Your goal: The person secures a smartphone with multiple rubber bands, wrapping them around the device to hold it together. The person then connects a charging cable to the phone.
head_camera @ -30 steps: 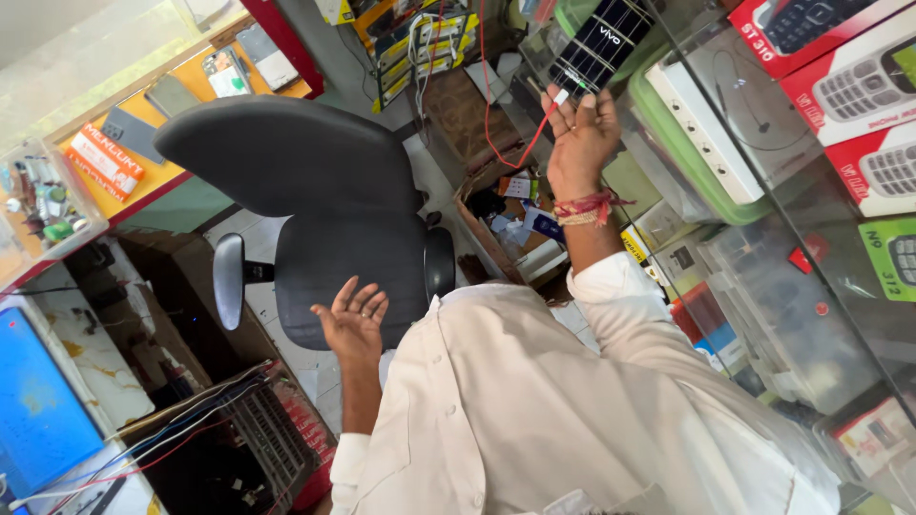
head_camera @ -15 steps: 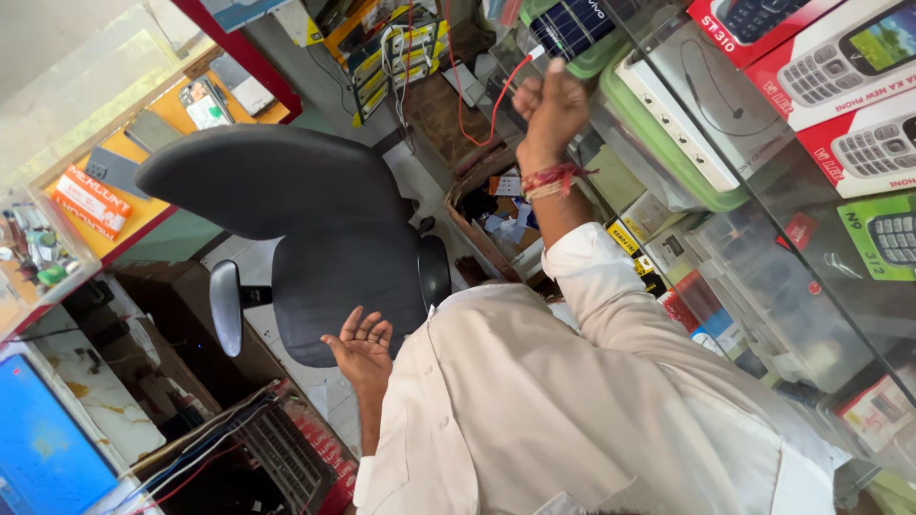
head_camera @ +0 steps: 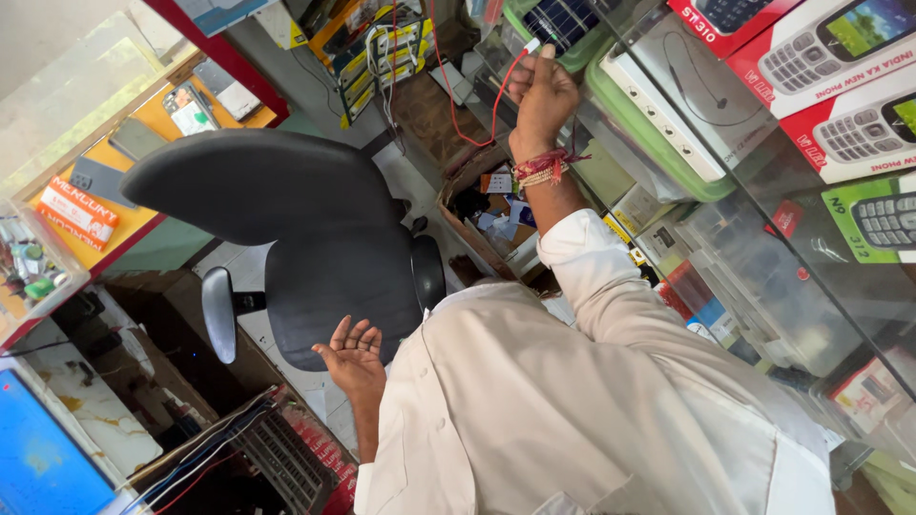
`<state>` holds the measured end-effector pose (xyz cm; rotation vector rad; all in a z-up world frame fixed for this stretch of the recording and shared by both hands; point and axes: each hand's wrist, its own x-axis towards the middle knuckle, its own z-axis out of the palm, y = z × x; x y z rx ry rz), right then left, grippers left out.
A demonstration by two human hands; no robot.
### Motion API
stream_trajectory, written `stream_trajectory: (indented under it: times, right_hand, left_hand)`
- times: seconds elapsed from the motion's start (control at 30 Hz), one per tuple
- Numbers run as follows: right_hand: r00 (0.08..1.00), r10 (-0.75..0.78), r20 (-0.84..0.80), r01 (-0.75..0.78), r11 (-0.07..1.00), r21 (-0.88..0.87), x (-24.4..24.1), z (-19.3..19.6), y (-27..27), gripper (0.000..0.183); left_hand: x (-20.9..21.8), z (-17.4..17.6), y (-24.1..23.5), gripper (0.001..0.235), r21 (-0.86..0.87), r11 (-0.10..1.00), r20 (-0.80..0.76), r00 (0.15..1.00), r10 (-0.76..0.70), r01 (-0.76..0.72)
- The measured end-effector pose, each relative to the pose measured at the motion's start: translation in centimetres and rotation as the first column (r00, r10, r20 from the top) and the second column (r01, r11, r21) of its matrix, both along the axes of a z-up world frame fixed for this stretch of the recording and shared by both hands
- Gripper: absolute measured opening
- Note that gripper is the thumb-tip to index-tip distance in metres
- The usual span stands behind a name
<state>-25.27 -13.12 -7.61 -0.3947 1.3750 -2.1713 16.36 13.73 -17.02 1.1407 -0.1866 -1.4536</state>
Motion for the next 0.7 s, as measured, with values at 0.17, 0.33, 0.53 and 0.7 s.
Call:
stream_trajectory:
  times: [0.17, 0.33, 0.53, 0.7]
  right_hand:
    - [0.998, 0.042, -0.054, -0.038, 0.996, 0.078, 3.3, -1.8, 4.3, 0.033]
    - [0.936, 0.348, -0.047, -0.331, 0.92, 0.212, 9.1, -4.5, 12.6, 0.027]
    - [0.741, 0.664, -0.095, -0.623, 0.734, 0.268, 15.1, -6.3, 22.6, 0.023]
    - [0.576, 0.815, -0.068, -0.772, 0.569, 0.283, 16.4, -5.4, 27.7, 0.021]
  left_hand:
    - [-0.5, 0.1, 1.6, 0.038, -0.044, 0.998, 0.235, 0.97, 0.06, -0.051]
    - [0.6, -0.1, 5.2, 0.028, 0.033, 0.984, 0.477, 0.868, 0.139, -0.176]
    - [3.8, -2.6, 11.9, 0.041, 0.078, 0.947, 0.663, 0.726, 0.183, -0.31]
    - [4.9, -4.7, 20.5, 0.043, 0.174, 0.964, 0.801, 0.599, -0.019, -0.201]
